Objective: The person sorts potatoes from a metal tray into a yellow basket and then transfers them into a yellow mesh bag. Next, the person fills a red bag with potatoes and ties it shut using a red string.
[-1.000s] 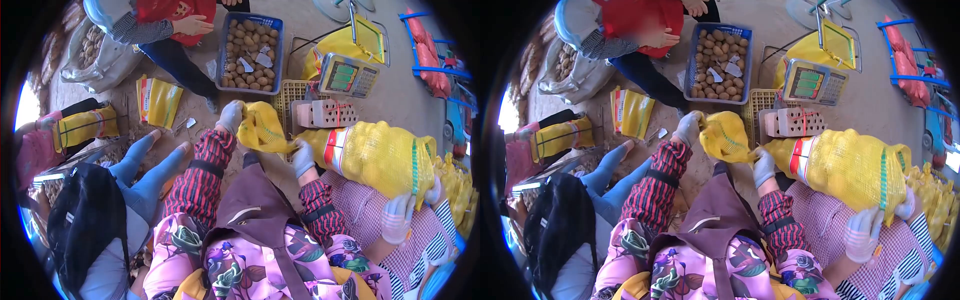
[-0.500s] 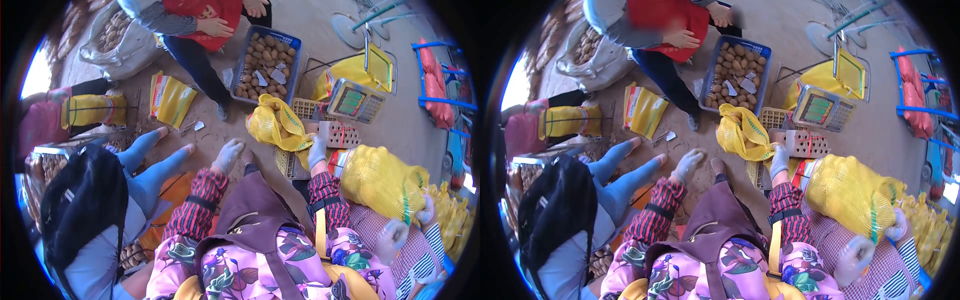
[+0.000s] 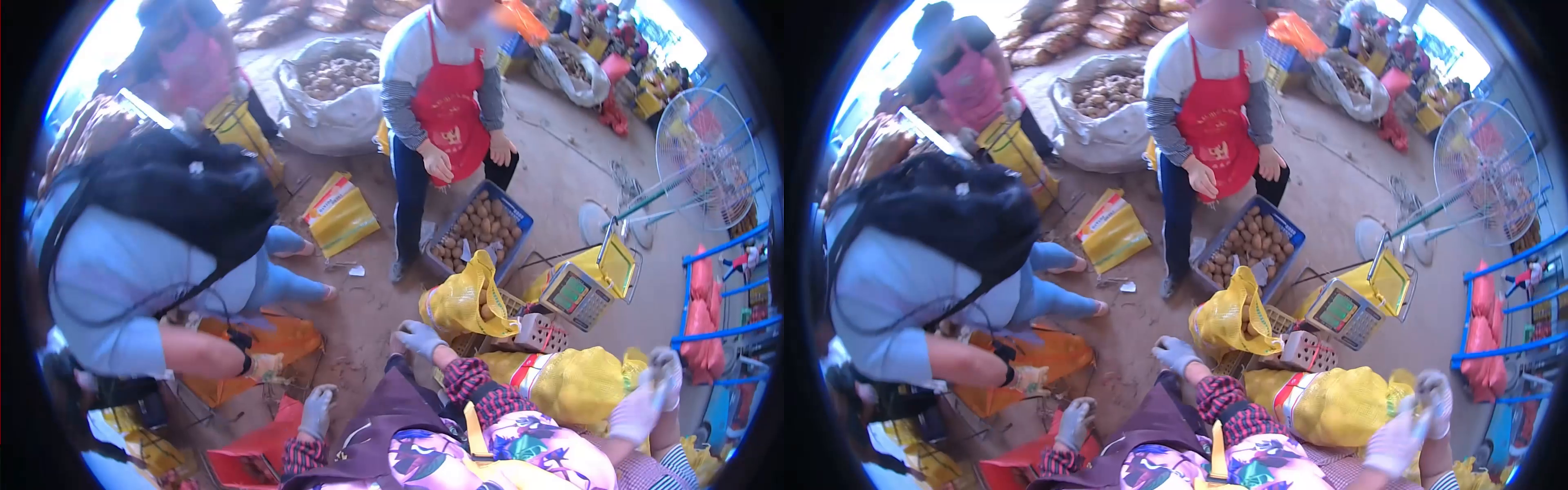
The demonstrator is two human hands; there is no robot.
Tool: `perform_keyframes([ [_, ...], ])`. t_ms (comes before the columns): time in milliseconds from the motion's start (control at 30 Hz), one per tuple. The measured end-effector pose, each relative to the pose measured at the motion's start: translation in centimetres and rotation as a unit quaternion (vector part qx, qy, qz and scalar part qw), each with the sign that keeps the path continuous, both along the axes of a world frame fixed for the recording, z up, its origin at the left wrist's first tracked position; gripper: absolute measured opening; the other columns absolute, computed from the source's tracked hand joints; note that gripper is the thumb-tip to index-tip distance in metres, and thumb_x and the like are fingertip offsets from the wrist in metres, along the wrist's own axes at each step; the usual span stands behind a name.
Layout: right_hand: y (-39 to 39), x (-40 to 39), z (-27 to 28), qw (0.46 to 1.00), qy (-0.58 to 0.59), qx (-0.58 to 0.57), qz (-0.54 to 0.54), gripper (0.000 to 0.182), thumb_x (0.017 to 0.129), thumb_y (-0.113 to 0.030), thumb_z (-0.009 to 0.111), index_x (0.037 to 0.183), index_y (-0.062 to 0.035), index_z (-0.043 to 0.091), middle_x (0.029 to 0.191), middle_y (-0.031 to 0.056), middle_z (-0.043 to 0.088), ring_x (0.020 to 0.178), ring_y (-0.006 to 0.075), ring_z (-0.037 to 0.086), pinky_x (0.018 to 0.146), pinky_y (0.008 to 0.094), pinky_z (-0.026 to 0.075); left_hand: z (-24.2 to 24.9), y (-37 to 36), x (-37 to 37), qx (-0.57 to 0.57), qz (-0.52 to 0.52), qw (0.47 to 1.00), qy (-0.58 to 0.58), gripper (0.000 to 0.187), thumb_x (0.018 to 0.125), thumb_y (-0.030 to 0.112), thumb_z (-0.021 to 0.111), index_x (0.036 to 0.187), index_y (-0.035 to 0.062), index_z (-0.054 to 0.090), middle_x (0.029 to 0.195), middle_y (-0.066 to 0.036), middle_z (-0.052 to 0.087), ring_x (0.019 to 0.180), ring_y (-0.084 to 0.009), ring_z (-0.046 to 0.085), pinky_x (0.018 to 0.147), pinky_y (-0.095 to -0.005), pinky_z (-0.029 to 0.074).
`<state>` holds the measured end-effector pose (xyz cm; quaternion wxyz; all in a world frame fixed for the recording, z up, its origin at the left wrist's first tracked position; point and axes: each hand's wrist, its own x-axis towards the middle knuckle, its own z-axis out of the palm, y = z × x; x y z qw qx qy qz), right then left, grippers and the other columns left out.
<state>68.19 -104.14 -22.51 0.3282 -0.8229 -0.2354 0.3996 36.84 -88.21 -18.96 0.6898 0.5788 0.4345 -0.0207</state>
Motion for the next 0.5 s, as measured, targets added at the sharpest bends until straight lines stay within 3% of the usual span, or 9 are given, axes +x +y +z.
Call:
perform_keyframes([
  [67,2.4,-4.1,1.8,0.998,-0.013,-0.021,0.065,0.037,0.086,-0.04,0.058,0.103,-0.0088,0.068,0.101,0.0159,0.07,0.096,0.0323,0.067,0.085,0.0413,0.051,0.7,-2.1,-5.9,0.001,0.04,0.999,-0.015,0.025,0.102,0.023,0.048,0.118,0.0073,0.058,0.114,-0.006,0.063,0.104,-0.0167,0.061,0.088,-0.0317,0.05],
  [267,5.5,-21.6,3.3,0.976,-0.011,0.025,0.215,0.037,0.086,-0.037,0.055,0.105,-0.0076,0.066,0.099,0.0153,0.07,0.097,0.0321,0.067,0.084,0.042,0.051,2.0,-11.7,-24.5,-0.093,0.243,0.965,-0.022,0.017,0.1,0.015,0.048,0.108,0.0071,0.061,0.101,-0.003,0.061,0.083,-0.0125,0.058,0.074,-0.0282,0.053],
  [300,5.5,-25.2,3.1,0.966,-0.032,0.033,0.253,0.037,0.086,-0.036,0.054,0.105,-0.0071,0.066,0.101,0.016,0.07,0.099,0.0334,0.066,0.085,0.0422,0.051,1.7,-13.7,-27.4,-0.043,0.26,0.963,-0.065,0.015,0.1,0.013,0.048,0.107,0.0054,0.059,0.098,-0.003,0.059,0.078,-0.0105,0.055,0.068,-0.027,0.052],
  [333,5.3,-28.9,2.6,0.951,-0.044,0.041,0.303,0.037,0.085,-0.036,0.054,0.104,-0.0065,0.066,0.103,0.0167,0.069,0.101,0.0346,0.064,0.086,0.0424,0.05,-6.0,-15.9,-33.4,0.185,0.165,0.966,-0.074,0.017,0.093,0.008,0.056,0.109,0.0022,0.058,0.1,-0.009,0.06,0.082,-0.0199,0.06,0.071,-0.0336,0.053],
  [367,4.7,-32.2,1.7,0.925,-0.05,0.102,0.362,0.036,0.086,-0.033,0.058,0.103,-0.0013,0.064,0.1,0.0216,0.066,0.094,0.0367,0.064,0.082,0.0433,0.05,-3.0,-17.0,-35.2,0.569,-0.045,0.821,0.001,0.032,0.081,0.007,0.063,0.111,-0.0006,0.058,0.105,-0.018,0.06,0.09,-0.0339,0.061,0.079,-0.0401,0.053],
  [400,4.0,-34.5,4.3,0.871,-0.004,0.139,0.471,0.035,0.086,-0.032,0.058,0.102,-0.0023,0.065,0.102,0.0202,0.067,0.096,0.0352,0.063,0.083,0.0426,0.05,-0.1,-18.9,-36.4,0.525,0.002,0.85,0.045,0.037,0.077,0.008,0.064,0.113,-0.0002,0.059,0.107,-0.019,0.061,0.094,-0.0369,0.06,0.082,-0.0413,0.052],
  [433,3.9,-37.2,0.7,0.829,-0.021,0.164,0.535,0.035,0.087,-0.033,0.058,0.104,-0.004,0.066,0.102,0.018,0.067,0.096,0.0328,0.064,0.085,0.0404,0.05,2.2,-21.1,-37.6,0.48,0.055,0.871,0.089,0.043,0.074,0.009,0.065,0.115,0.0003,0.06,0.11,-0.02,0.061,0.098,-0.04,0.059,0.085,-0.0425,0.05],
  [467,3.8,-40.4,5.2,0.846,0.028,0.007,0.533,0.034,0.088,-0.034,0.058,0.106,-0.0057,0.066,0.103,0.016,0.068,0.097,0.0302,0.064,0.086,0.0386,0.05,1.0,-23.7,-39.8,0.203,0.295,0.933,0.04,0.033,0.082,0.008,0.063,0.114,0.0013,0.061,0.105,-0.014,0.064,0.097,-0.0307,0.062,0.083,-0.0381,0.051],
  [500,3.7,-42.8,6.0,0.809,0.013,-0.021,0.587,0.034,0.089,-0.034,0.057,0.106,-0.006,0.066,0.104,0.0164,0.068,0.098,0.0291,0.064,0.086,0.038,0.05,2.7,-25.5,-40.6,0.17,0.383,0.907,0.029,0.026,0.087,0.008,0.061,0.112,0.0019,0.062,0.101,-0.011,0.064,0.094,-0.0236,0.062,0.08,-0.0339,0.051],
])
